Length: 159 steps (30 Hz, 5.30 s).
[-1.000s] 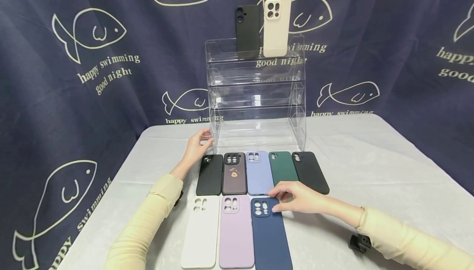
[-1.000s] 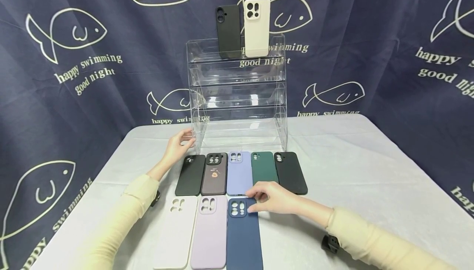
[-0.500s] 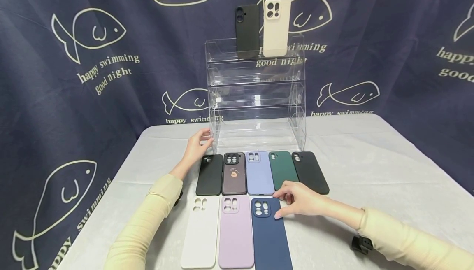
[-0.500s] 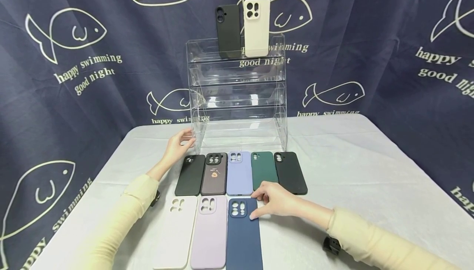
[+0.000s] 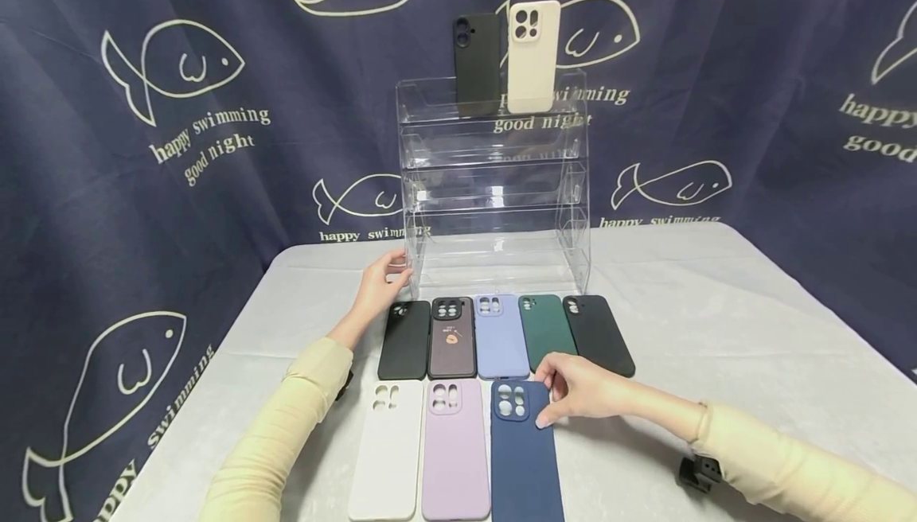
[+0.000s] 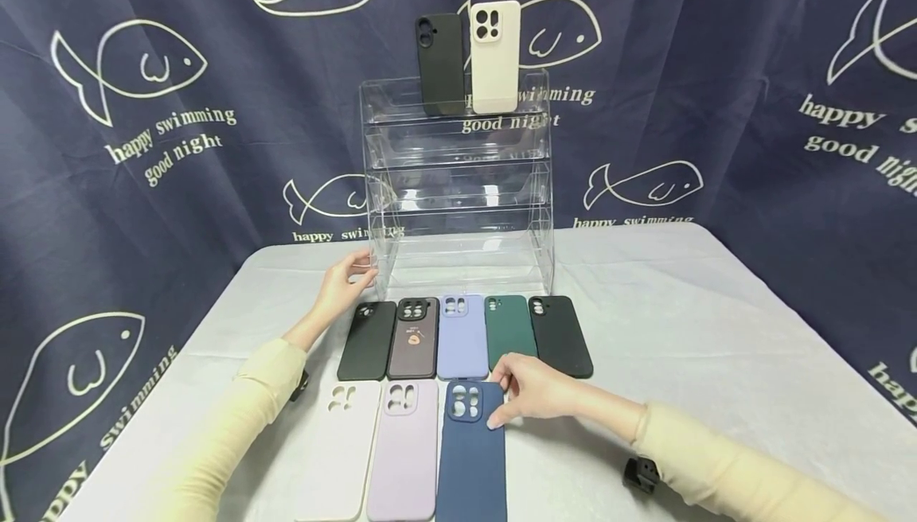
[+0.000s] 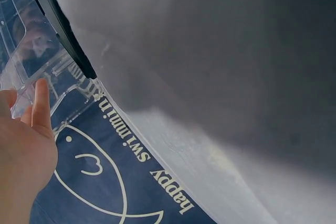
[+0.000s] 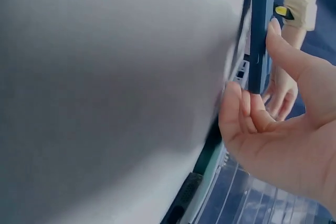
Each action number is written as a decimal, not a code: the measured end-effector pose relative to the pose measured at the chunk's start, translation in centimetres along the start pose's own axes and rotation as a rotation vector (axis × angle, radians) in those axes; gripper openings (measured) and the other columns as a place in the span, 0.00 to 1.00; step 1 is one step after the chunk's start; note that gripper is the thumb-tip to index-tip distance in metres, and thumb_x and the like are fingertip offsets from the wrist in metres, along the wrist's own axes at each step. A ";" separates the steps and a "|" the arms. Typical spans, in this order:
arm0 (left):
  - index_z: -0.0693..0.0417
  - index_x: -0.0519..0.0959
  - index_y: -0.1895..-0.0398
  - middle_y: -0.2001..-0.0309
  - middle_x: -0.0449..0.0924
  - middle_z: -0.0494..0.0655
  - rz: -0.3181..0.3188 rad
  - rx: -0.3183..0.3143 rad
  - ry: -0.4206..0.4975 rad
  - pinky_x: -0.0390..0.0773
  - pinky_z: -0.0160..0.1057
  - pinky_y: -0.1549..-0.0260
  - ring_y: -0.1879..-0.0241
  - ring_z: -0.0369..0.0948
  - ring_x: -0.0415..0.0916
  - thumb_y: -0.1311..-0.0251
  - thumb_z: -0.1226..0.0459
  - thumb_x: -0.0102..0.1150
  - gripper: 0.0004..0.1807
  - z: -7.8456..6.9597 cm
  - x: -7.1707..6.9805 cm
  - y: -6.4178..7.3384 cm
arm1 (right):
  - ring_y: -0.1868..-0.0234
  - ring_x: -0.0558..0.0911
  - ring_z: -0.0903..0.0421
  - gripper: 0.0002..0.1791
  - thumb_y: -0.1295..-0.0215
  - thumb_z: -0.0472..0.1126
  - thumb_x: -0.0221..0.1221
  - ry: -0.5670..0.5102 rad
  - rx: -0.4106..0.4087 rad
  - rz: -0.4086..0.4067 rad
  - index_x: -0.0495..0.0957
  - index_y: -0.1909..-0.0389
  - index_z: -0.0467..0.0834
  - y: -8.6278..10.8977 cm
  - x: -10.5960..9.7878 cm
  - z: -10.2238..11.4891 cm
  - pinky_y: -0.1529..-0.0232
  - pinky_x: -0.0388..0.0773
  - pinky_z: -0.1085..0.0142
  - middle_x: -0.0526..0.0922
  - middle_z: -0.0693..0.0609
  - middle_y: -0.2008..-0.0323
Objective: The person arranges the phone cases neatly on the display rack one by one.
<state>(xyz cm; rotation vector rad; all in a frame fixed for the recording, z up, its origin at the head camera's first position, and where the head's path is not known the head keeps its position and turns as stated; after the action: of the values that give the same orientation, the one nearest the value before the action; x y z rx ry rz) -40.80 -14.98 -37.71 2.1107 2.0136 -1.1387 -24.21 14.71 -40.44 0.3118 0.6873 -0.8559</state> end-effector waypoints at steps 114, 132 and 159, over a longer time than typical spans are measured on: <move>0.76 0.71 0.50 0.51 0.75 0.71 0.001 -0.060 0.049 0.80 0.53 0.52 0.52 0.61 0.76 0.42 0.76 0.57 0.17 -2.0 0.0 0.6 | 0.75 0.80 0.71 0.22 0.47 0.28 0.64 -0.137 -0.282 -0.970 0.76 0.49 0.36 -10.0 -29.1 9.4 0.72 0.80 0.81 0.76 0.61 0.70; 0.70 0.72 0.48 0.50 0.76 0.67 -0.028 -0.064 0.052 0.82 0.51 0.54 0.52 0.58 0.77 0.42 0.70 0.60 0.19 0.8 0.1 0.0 | 0.71 0.76 0.76 0.22 0.45 0.36 0.65 0.051 -0.205 -1.051 0.77 0.48 0.45 -14.1 -32.0 10.3 0.68 0.76 0.81 0.77 0.60 0.65; 0.66 0.74 0.50 0.56 0.80 0.62 -0.020 -0.054 0.016 0.84 0.43 0.57 0.53 0.53 0.79 0.41 0.69 0.59 0.16 1.1 0.1 0.3 | 0.70 0.75 0.75 0.22 0.43 0.37 0.64 0.045 -0.075 -1.131 0.77 0.46 0.46 -17.7 -33.8 7.0 0.62 0.78 0.79 0.78 0.57 0.64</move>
<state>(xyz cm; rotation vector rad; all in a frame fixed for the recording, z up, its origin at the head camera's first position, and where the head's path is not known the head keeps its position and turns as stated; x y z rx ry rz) -41.13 -15.52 -38.71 2.0862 2.0524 -1.0599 -50.55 19.85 -12.43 -0.1723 0.9360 -1.8883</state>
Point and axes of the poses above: each hand's wrist, its own y-axis away from the middle knuckle, its own x-axis out of the palm, z = x × y, the point moved 6 cm from there along -y, towards the middle knuckle
